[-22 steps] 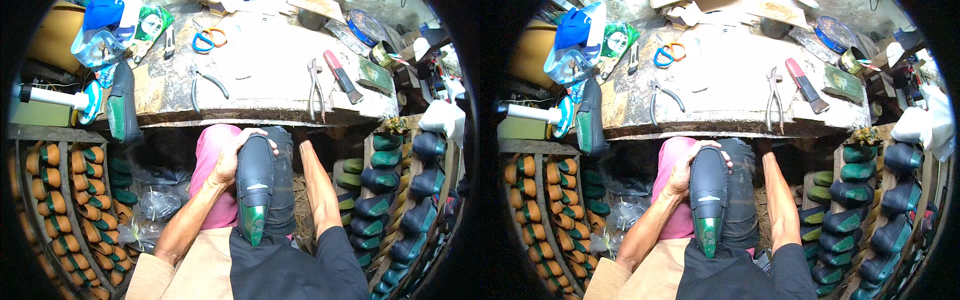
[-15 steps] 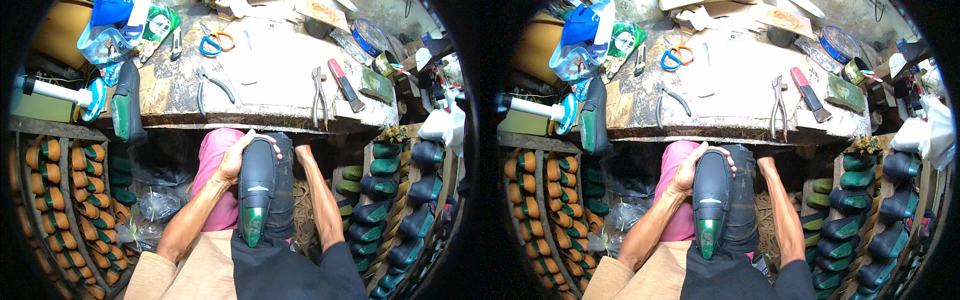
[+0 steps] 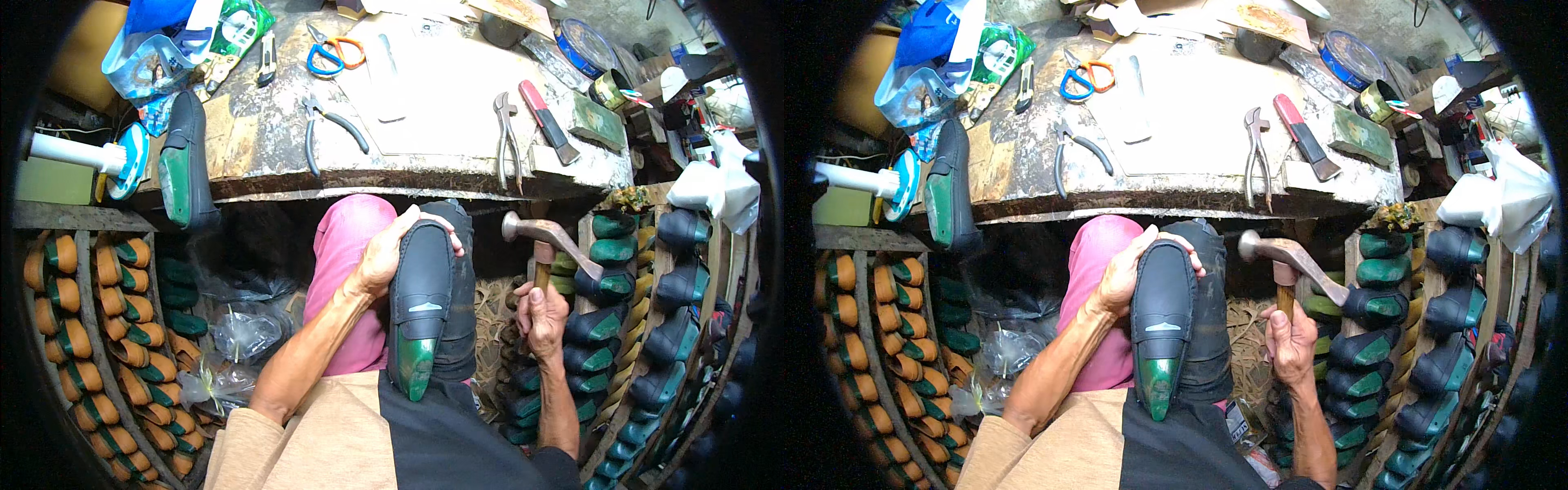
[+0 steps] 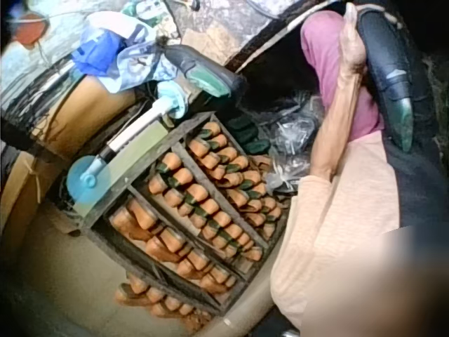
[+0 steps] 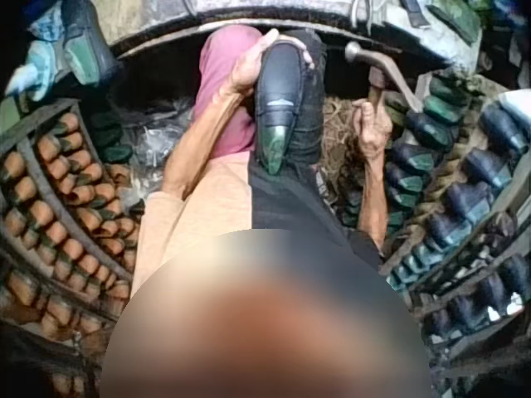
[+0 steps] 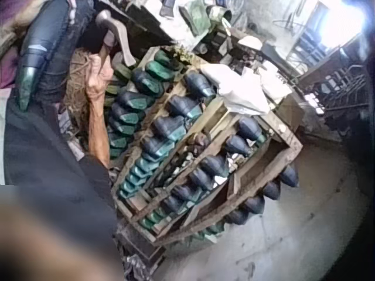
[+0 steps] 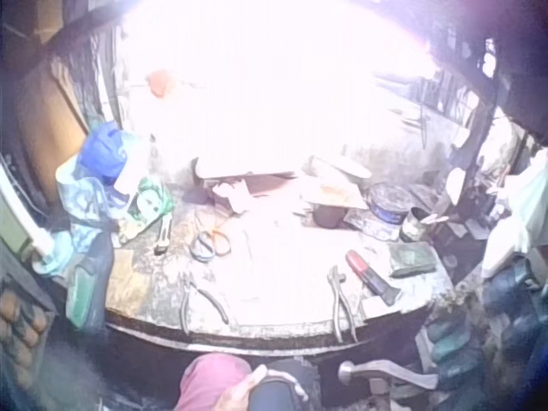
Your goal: The person repairs a black slip-on shoe by hammering the sole, inserting a wedge, and using pliers to adjust the shoe's edge. The person repeatedly hammers and manipulates the shoe while seated on the floor.
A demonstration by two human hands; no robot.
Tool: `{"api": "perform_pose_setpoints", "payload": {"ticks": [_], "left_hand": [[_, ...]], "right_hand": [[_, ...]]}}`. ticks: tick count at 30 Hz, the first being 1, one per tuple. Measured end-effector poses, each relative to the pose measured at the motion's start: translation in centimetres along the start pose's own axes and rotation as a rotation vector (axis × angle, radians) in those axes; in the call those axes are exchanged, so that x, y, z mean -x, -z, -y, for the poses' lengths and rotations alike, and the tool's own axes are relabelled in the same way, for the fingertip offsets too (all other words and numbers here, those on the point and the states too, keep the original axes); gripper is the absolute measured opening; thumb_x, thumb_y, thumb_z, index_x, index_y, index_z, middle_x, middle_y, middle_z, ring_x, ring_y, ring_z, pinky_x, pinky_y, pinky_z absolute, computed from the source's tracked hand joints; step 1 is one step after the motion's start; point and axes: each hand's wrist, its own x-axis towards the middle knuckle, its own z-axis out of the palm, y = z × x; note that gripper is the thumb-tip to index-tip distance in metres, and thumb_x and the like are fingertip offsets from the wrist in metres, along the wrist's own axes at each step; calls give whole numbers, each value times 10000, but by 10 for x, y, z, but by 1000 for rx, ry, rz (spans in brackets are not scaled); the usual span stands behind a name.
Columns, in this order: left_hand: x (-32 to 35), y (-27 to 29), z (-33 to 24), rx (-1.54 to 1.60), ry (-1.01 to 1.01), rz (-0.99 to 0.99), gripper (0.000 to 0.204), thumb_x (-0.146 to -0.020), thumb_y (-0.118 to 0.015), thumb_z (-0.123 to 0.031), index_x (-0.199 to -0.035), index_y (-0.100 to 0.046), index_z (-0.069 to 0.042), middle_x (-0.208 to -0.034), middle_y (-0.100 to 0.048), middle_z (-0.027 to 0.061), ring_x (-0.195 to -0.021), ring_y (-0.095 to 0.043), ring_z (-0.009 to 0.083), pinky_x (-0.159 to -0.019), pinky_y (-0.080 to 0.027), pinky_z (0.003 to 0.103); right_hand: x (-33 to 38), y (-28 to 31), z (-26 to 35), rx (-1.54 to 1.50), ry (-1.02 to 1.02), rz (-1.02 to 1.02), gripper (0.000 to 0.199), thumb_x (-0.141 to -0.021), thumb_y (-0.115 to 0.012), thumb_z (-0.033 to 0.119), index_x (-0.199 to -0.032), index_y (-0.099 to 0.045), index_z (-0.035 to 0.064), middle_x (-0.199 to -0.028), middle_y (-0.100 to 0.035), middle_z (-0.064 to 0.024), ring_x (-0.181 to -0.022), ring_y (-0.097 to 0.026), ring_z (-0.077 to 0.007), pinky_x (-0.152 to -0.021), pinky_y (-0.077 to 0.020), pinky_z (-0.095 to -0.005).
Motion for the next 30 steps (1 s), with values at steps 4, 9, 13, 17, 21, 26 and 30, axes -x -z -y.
{"api": "perform_pose_setpoints", "payload": {"ticks": [4, 9, 13, 17, 21, 26, 30], "left_hand": [[5, -4, 0, 32, 15, -73, 617, -1286, -256, -400, -1346, -688, 36, -1229, -791, 205, -1194, -770, 318, -1126, -601, 447], [7, 0, 1, -68, -13, -47, 619, -1283, -288, -430, -1354, -685, 40, -1258, -797, 205, -1174, -793, 309, -1098, -625, 441], [6, -1, 1, -27, 30, -82, 662, -1280, -278, -469, -1330, -707, 32, -1220, -817, 182, -1122, -808, 283, -1028, -650, 411], [3, -2, -1, -153, 58, -159, 723, -1271, -255, -507, -1329, -726, 39, -1227, -814, 196, -1114, -798, 264, -1089, -617, 423], [5, -1, 2, -66, 12, -116, 734, -1271, -250, -493, -1338, -696, 85, -1234, -805, 242, -1165, -799, 362, -1095, -619, 466], [2, 0, 4, -331, -15, -148, 733, -1269, -254, -504, -1347, -687, 82, -1236, -804, 245, -1157, -796, 360, -1089, -622, 470], [4, -3, 4, -17, 56, -158, 732, -1266, -263, -515, -1352, -684, 78, -1225, -799, 236, -1142, -793, 352, -1091, -622, 468]], "right_hand": [[-11, -16, 52, 296, 578, 133, 310, -1135, -689, 303, -1130, -709, -6, -659, -614, -35, -561, -607, -186, -560, -489, -381], [-25, -14, 66, 927, 223, 146, 242, -1073, -764, 222, -1029, -675, 1, -711, -680, -228, -670, -731, -434, -588, -534, -506], [1, -12, 61, 839, 675, 19, 196, -1086, -653, 132, -1126, -711, -50, -857, -747, -186, -708, -747, -383, -631, -557, -481], [14, -21, 44, 1052, 547, 134, 234, -933, -771, 169, -1022, -638, -1, -738, -643, -199, -667, -684, -432, -612, -533, -513], [21, -27, 33, 882, 303, -207, 159, -1034, -742, 98, -1000, -626, -5, -662, -640, -198, -596, -709, -417, -536, -556, -460], [28, -34, 29, 933, 531, 45, 177, -979, -757, 111, -1068, -667, -13, -725, -675, -226, -644, -724, -437, -573, -558, -513], [35, -38, 28, 778, 180, -140, 230, -1102, -731, 181, -1040, -636, -19, -719, -692, -235, -603, -724, -449, -536, -543, -501]]}}
